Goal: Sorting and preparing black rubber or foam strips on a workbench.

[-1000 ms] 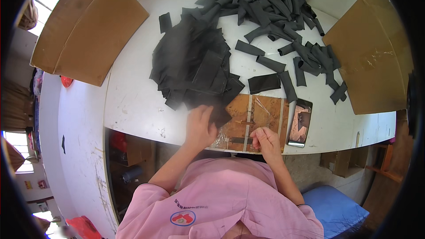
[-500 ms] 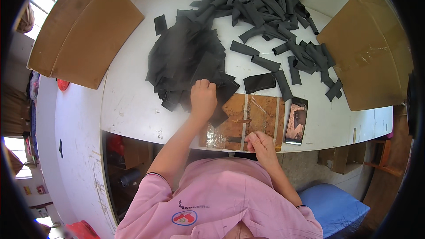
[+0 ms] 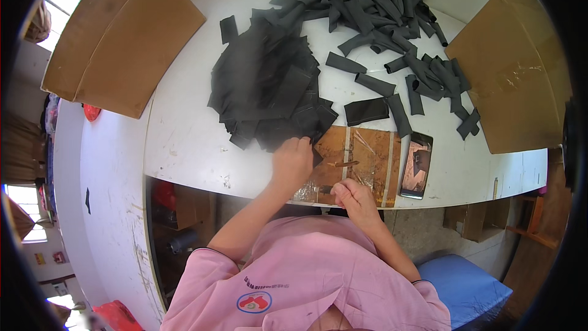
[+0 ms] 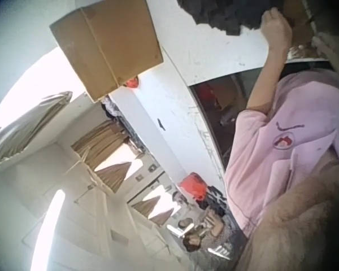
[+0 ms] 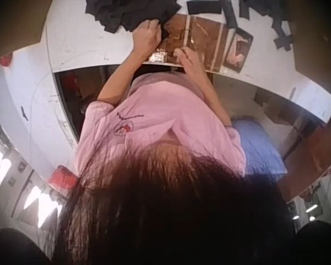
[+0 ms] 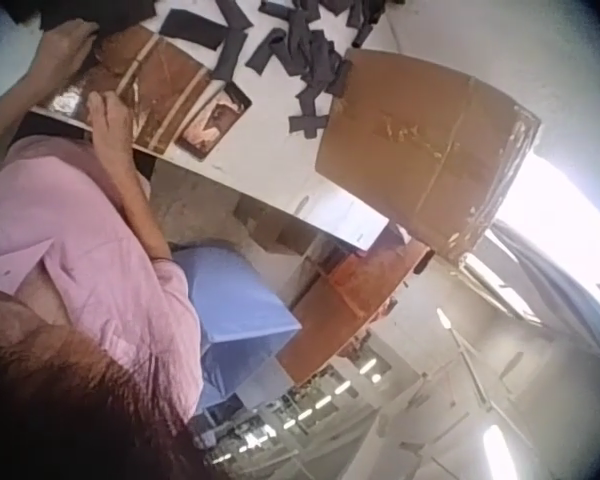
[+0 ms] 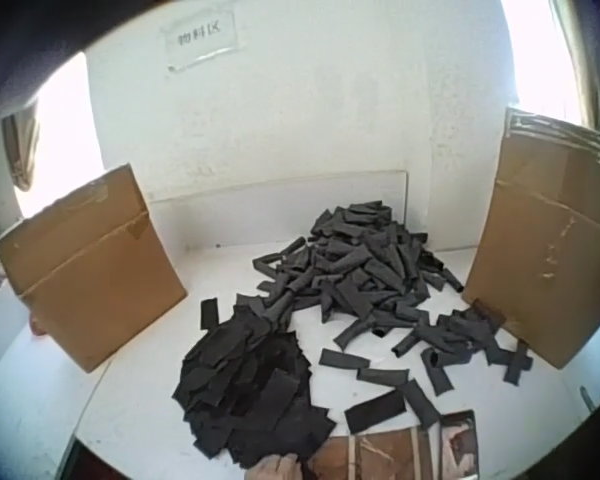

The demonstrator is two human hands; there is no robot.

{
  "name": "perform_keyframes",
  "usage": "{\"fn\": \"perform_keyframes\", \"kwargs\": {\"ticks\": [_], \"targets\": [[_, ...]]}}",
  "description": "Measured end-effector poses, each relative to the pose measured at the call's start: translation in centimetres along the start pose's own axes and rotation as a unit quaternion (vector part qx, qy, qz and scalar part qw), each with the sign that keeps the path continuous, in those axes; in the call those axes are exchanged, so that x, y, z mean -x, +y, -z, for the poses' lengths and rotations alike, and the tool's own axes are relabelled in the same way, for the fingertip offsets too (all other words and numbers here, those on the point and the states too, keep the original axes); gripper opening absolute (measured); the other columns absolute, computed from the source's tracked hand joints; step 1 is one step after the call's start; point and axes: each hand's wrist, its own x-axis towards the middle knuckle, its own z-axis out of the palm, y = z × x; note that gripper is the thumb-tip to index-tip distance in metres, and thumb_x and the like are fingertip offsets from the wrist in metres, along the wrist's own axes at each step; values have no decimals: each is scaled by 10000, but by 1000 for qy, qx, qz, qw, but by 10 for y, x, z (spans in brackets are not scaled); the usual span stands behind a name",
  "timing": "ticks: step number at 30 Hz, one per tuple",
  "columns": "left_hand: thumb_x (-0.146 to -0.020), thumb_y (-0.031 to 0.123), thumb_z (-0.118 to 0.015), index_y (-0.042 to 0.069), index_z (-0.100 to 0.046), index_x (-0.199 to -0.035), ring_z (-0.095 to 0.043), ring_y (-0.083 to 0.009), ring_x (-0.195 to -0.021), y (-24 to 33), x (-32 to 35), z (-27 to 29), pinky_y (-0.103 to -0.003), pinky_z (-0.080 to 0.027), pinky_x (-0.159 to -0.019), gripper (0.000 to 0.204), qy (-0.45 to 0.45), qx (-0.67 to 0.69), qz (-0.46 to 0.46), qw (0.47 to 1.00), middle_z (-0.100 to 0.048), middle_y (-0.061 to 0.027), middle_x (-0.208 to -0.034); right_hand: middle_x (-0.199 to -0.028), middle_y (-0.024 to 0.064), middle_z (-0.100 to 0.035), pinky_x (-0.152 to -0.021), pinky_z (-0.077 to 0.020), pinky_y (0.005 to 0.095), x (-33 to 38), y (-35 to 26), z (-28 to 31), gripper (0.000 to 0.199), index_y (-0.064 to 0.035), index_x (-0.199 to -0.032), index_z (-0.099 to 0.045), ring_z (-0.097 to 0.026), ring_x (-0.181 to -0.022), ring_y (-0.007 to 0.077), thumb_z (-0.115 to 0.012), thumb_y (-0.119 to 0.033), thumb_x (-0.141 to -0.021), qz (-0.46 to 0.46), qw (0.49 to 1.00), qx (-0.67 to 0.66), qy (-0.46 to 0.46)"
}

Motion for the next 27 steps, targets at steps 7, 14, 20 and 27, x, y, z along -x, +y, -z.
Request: {"fn": "perform_keyframes", "kwargs": {"ticks": [7, 14, 20, 27], "targets": [[-760, 67, -578, -13, -526, -946, -551, -190, -531, 7, -33, -11, -286, -425, -501, 209, 31, 377, 182, 908, -578, -96, -657, -576, 87, -529, -526, -419, 276, 5, -2, 0, 294, 33, -757, -538, -524, -544, 151, -457, -228, -866, -24, 999, 22, -22], [-611, -56, -524, 4, -534, -928, -521, -290, -803, -16, -5, 31, -350, -429, -666, 323, -43, 185, -38, 981, -521, -139, -886, -604, 137, -561, -551, -429, 310, 7, 2, 7, 280, 48, -779, -545, -562, -569, 212, -476, -215, -846, -52, 998, 25, 2], [-589, -13, -579, 13, -529, -933, -477, -316, -918, -4, 6, 41, -379, -395, -790, 349, -109, 85, -120, 983, -487, -145, -997, -613, 143, -566, -554, -429, 322, 5, 4, 8, 283, 48, -801, -552, -563, -573, 220, -485, -224, -841, -59, 998, 22, -5], [-599, -10, -615, 36, -591, -860, -483, -307, -917, -18, 10, 12, -364, -401, -771, 267, -67, 25, -111, 991, -497, -146, -974, -603, 154, -552, -556, -424, 334, 6, 0, 3, 281, 46, -771, -544, -560, -573, 242, -485, -221, -835, -34, 997, 62, -17]]}}
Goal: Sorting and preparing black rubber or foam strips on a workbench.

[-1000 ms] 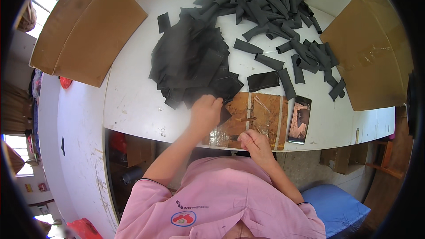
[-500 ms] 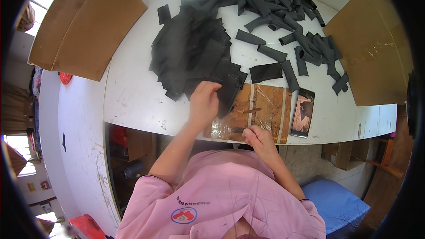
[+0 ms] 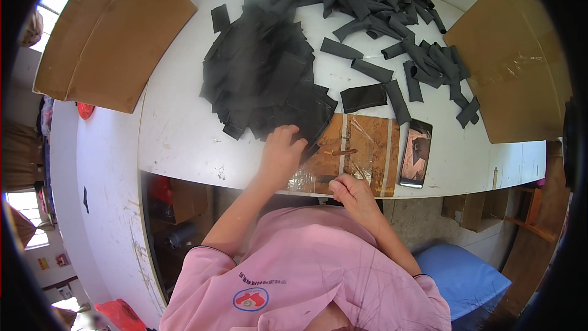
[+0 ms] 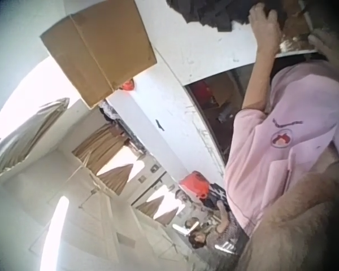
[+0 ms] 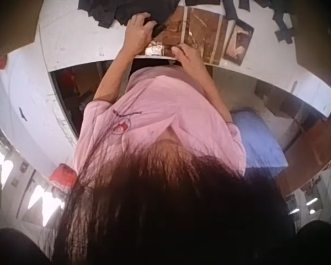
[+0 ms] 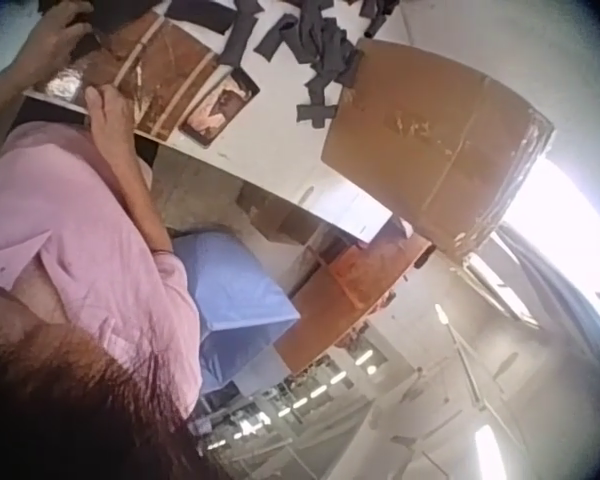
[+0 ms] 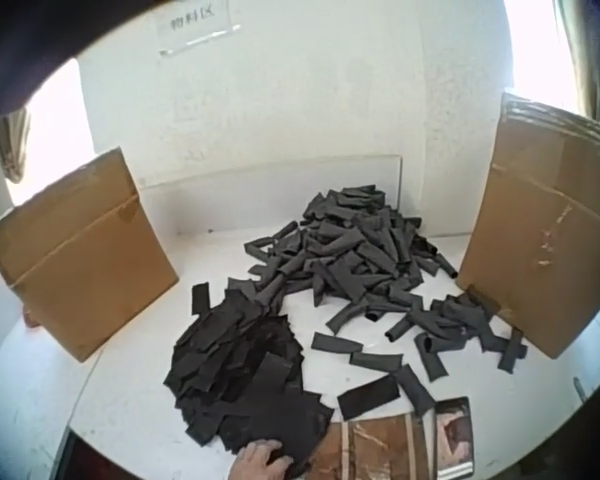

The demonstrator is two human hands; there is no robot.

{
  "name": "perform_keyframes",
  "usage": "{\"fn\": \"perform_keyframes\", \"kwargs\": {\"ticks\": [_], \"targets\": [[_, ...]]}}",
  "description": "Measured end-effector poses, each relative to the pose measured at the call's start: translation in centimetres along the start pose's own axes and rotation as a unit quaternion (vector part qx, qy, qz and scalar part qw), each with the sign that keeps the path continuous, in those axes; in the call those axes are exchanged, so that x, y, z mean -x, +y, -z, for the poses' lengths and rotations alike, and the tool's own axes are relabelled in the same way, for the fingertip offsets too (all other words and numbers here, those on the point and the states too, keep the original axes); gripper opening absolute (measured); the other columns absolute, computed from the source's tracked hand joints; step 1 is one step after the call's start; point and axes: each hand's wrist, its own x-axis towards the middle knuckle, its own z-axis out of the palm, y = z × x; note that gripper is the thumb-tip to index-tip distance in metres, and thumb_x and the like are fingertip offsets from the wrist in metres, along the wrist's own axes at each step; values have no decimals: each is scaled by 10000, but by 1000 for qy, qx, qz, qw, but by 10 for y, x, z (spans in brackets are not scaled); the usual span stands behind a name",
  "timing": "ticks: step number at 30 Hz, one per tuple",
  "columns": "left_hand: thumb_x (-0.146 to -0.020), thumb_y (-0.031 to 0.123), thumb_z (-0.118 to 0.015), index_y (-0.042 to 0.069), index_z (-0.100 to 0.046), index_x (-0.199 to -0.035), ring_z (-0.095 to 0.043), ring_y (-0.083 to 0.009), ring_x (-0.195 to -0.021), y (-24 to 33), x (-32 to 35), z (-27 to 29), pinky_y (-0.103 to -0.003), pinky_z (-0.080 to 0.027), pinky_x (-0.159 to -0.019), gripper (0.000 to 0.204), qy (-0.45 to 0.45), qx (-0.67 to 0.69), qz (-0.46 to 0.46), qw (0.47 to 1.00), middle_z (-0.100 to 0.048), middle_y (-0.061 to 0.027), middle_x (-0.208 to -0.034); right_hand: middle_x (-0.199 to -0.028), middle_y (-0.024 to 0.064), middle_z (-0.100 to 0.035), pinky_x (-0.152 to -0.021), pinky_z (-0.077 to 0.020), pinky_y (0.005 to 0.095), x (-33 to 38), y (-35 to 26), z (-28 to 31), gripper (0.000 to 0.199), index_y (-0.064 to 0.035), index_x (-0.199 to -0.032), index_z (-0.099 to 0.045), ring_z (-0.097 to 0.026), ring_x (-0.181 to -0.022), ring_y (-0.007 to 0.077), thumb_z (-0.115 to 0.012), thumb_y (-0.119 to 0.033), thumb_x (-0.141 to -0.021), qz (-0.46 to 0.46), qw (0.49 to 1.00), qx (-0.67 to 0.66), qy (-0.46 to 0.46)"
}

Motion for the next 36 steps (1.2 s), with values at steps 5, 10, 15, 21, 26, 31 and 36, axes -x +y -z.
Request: {"fn": "perform_keyframes", "kwargs": {"ticks": [5, 10, 15, 21, 26, 31, 36], "targets": [[-560, -27, -614, 51, -622, -815, -499, -310, -896, 22, -1, 25, -369, -422, -731, 267, 115, 55, -29, 991, -505, -149, -1004, -719, 80, -576, -603, -443, 287, -3, -3, 0, 262, 14, -860, -543, -564, -679, 166, -437, -226, -875, -67, 966, -242, -68], [-510, 14, -622, 74, -658, -765, -488, -294, -921, 48, 17, 42, -360, -429, -737, 264, 98, 90, -170, 976, -502, -143, -1040, -830, 57, -572, -682, -463, 288, -14, -16, -14, 181, -16, -906, -543, -559, -774, 142, -473, -179, -870, -114, 831, -540, -72], [-548, -15, -612, 52, -622, -839, -487, -295, -922, 66, 26, 41, -354, -430, -746, 299, 121, 178, -100, 971, -497, -163, -1041, -921, 59, -587, -757, -464, 310, -16, -23, -17, 149, -27, -950, -560, -567, -844, 152, -547, -116, -831, -131, 762, -631, -63], [-743, 61, -574, -11, -438, -1099, -483, -137, -880, 83, 30, 49, -264, -378, -796, 388, 133, 636, 261, 714, -504, -75, -956, -948, 48, -595, -798, -452, 313, -2, -33, -14, 189, -41, -989, -562, -567, -877, 152, -570, -123, -819, -97, 739, -667, -8], [-756, 16, -562, -11, -478, -1026, -484, -118, -866, 87, 28, 58, -250, -386, -770, 285, 31, 699, 296, 650, -505, -52, -949, -927, 49, -599, -777, -447, 289, 3, -36, -10, 197, -37, -988, -558, -564, -838, 139, -573, -138, -819, -68, 752, -655, 32], [-769, -26, -549, -10, -510, -963, -488, -100, -840, 93, 27, 55, -236, -396, -742, 199, 26, 702, 277, 656, -508, -41, -936, -921, 49, -601, -768, -446, 287, 4, -30, -8, 191, -34, -982, -561, -561, -823, 133, -578, -124, -814, -48, 755, -652, 46], [-770, -34, -557, -12, -519, -940, -491, -88, -793, 95, 25, 56, -221, -400, -704, 175, 31, 683, 282, 674, -504, -40, -919, -927, 51, -602, -778, -441, 291, 3, -30, -9, 178, -31, -970, -569, -559, -829, 132, -579, -109, -812, -38, 769, -634, 70]]}}
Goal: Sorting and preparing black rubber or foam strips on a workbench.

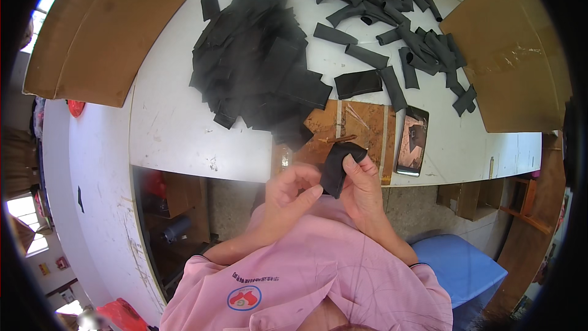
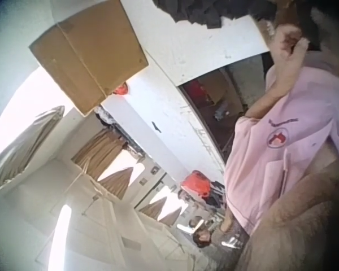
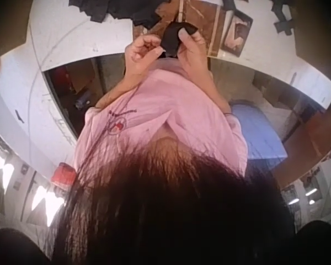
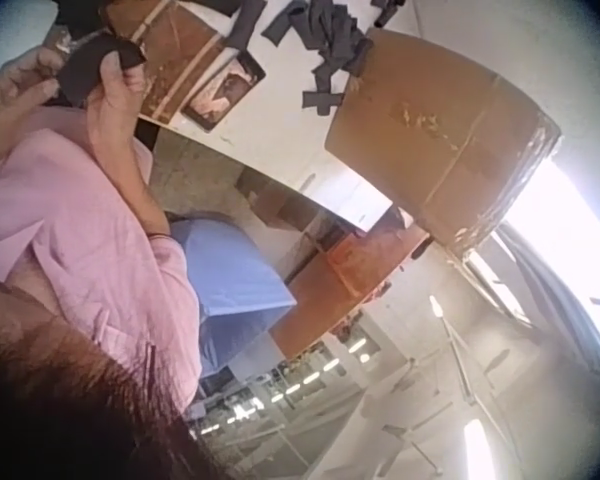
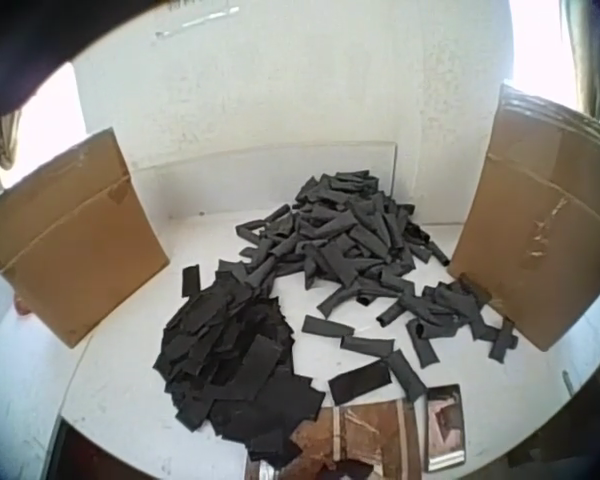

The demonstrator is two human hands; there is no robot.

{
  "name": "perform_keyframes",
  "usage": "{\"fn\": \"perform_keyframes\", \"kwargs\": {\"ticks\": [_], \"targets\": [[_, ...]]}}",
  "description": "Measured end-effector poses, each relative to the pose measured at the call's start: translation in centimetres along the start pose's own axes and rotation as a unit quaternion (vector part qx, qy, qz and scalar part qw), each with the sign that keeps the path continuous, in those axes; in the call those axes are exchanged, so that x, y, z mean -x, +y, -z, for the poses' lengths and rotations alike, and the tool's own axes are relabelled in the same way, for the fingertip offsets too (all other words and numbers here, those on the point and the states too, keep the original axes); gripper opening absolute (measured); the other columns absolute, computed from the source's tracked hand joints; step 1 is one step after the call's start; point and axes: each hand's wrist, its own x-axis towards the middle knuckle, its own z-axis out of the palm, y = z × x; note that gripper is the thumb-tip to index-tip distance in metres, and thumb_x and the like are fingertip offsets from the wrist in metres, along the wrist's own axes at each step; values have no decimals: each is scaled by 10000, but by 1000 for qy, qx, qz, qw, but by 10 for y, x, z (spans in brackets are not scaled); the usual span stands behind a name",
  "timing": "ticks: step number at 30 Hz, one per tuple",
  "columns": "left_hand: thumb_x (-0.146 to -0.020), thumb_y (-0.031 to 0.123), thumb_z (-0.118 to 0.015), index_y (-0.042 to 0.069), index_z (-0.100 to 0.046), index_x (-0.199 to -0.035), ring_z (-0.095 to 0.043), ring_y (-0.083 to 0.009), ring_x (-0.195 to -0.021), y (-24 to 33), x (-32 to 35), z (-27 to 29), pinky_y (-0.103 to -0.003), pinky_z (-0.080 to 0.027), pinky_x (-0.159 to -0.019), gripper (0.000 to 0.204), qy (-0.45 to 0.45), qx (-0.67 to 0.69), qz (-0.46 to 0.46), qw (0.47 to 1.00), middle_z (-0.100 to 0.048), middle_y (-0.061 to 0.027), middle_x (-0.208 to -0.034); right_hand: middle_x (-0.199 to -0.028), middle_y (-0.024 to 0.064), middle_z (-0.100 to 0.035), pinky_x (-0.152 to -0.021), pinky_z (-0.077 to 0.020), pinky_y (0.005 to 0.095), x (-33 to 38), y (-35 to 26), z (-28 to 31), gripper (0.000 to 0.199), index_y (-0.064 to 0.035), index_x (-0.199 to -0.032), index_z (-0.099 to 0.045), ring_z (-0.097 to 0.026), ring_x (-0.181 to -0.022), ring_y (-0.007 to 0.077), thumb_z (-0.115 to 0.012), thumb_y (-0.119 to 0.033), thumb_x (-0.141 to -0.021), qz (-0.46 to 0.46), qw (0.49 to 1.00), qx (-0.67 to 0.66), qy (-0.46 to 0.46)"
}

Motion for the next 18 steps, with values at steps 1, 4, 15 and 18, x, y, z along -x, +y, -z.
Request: {"fn": "perform_keyframes", "kwargs": {"ticks": [1, 4, 15, 18], "targets": [[-770, -34, -557, -12, -519, -940, -491, -88, -793, 0, 0, 0, -221, -400, -704, 175, 0, 0, 0, 1000, -504, -40, -919, -930, 50, -602, -781, -438, 289, 0, 0, 0, 173, -30, -968, -571, -557, -835, 129, -578, -105, -812, 12, 1000, 6, 1], [-769, -44, -555, -12, -519, -932, -491, -84, -776, -2, -1, 1, -213, -400, -689, 171, -7, -40, -24, 999, -500, -39, -910, -932, 48, -602, -784, -432, 286, 0, 0, 0, 170, -32, -968, -574, -552, -841, 125, -576, -99, -813, 27, 1000, 13, 0], [-795, -12, -538, -18, -522, -912, -489, -76, -758, -9, -4, 0, -201, -396, -662, 118, 35, -86, -11, 996, -499, -39, -879, -901, 34, -593, -728, -474, 285, 1, -1, -2, 167, -51, -971, -555, -572, -801, 132, -568, -112, -816, 65, 997, 43, -11], [-800, -3, -534, -14, -523, -900, -486, -74, -738, -14, -5, 1, -200, -395, -647, 101, 8, -93, -65, 993, -501, -37, -871, -891, 32, -591, -731, -474, 279, 1, -1, -2, 168, -52, -974, -553, -570, -802, 129, -567, -108, -817, 58, 997, 44, -27]]}}
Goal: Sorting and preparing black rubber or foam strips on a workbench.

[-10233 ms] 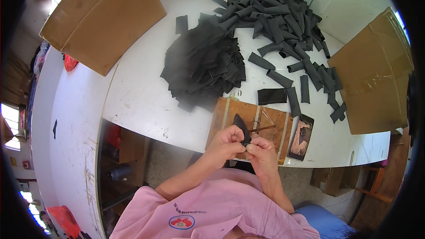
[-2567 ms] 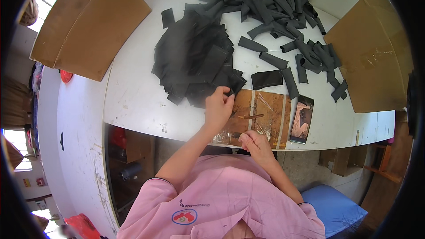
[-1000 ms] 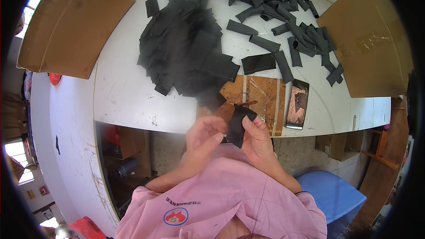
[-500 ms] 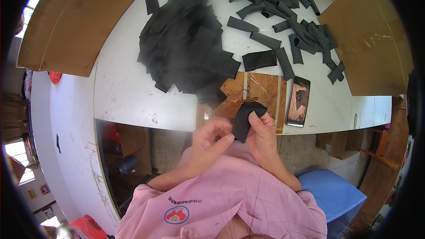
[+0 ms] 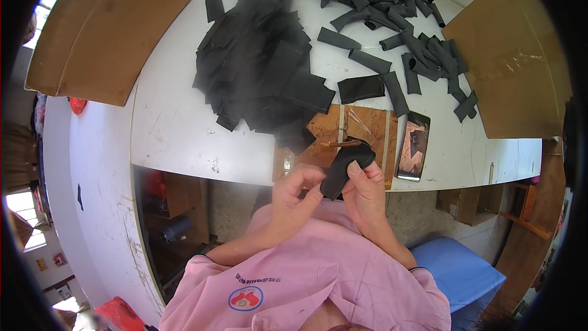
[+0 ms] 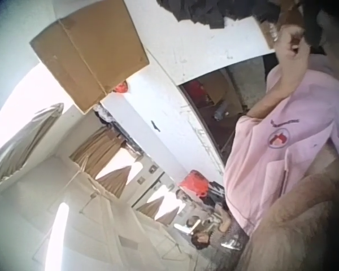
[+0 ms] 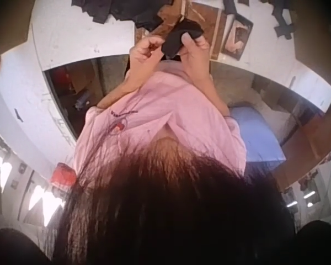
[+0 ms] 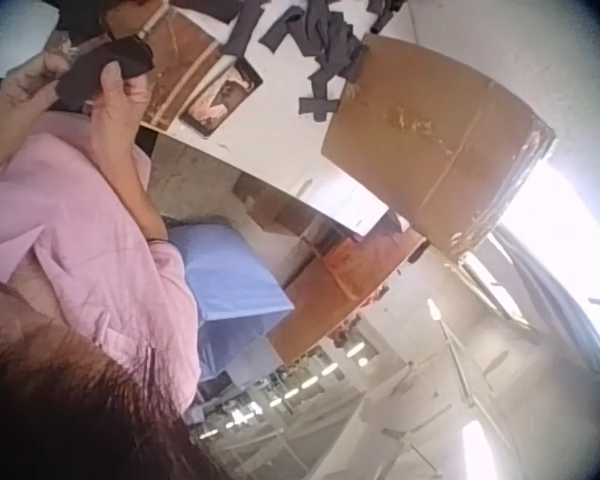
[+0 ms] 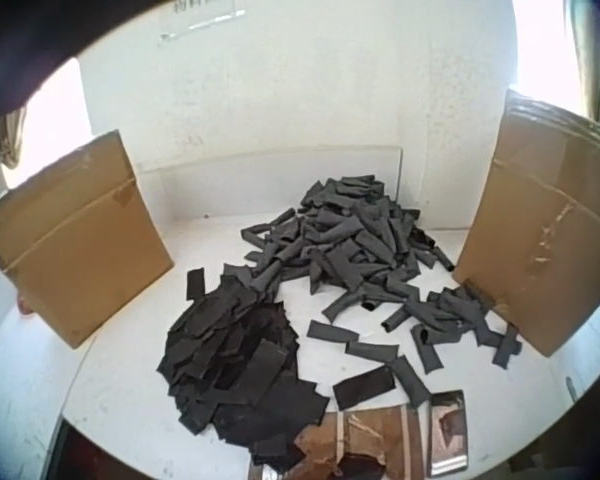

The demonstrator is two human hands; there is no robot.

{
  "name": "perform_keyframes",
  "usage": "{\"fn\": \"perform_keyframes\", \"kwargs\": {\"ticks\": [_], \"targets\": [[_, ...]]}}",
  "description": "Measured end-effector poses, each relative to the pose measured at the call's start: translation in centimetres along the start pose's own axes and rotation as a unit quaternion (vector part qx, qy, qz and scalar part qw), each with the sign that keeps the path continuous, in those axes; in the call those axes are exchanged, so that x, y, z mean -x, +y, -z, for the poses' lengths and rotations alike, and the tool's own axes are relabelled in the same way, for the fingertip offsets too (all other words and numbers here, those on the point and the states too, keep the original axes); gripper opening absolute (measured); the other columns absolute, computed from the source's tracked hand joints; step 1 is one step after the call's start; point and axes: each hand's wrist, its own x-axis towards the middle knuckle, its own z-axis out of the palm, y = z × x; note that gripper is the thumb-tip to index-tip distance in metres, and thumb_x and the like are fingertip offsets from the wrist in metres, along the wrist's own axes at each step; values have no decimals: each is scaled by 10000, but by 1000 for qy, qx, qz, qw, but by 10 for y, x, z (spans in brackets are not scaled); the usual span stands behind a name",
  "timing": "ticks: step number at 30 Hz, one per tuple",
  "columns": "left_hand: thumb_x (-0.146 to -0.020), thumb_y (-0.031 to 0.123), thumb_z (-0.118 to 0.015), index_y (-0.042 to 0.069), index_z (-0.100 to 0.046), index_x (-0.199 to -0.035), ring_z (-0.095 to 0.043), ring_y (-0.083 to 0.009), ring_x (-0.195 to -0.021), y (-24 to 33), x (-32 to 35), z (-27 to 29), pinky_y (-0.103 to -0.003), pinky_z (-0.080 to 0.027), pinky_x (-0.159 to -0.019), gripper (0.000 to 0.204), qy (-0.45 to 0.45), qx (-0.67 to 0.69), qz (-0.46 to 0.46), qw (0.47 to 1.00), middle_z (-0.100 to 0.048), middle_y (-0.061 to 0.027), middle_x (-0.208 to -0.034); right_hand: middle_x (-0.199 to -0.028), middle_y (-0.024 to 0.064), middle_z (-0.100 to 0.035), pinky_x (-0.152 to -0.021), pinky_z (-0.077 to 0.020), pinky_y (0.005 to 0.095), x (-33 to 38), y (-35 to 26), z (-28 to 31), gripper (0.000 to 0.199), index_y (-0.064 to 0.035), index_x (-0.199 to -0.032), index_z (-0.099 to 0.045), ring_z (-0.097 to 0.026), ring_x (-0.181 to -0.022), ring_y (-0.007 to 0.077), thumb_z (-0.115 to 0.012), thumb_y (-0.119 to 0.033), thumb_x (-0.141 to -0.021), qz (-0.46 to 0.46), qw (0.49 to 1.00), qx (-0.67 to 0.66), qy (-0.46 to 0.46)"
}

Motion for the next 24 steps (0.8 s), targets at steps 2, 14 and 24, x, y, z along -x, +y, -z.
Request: {"fn": "perform_keyframes", "kwargs": {"ticks": [2, 14, 24], "targets": [[-799, -6, -531, -13, -522, -897, -482, -73, -737, 1, -1, -1, -201, -395, -647, 99, -1, 0, -1, 1000, -500, -35, -871, -885, 31, -588, -733, -466, 269, -1, 0, 1, 164, -46, -966, -558, -563, -804, 122, -574, -99, -812, -12, 1000, -11, 4], [-817, -19, -504, -9, -510, -912, -475, -60, -791, 12, -1, 20, -187, -389, -671, 96, 103, 0, 47, 994, -507, -7, -928, -758, 41, -571, -467, -361, 185, 24, -42, -3, 385, -15, -863, -547, -475, -565, 63, -434, -383, -881, -159, 949, 264, -64], [-805, -32, -509, 9, -528, -904, -489, -63, -800, 6, -4, 24, -187, -390, -696, 109, 119, 15, 62, 991, -528, -9, -921, -992, 196, -502, -544, -341, 197, 78, -84, -58, 623, 99, -1125, -374, -420, -611, 108, -350, -470, -873, -378, 876, -94, -284]]}}
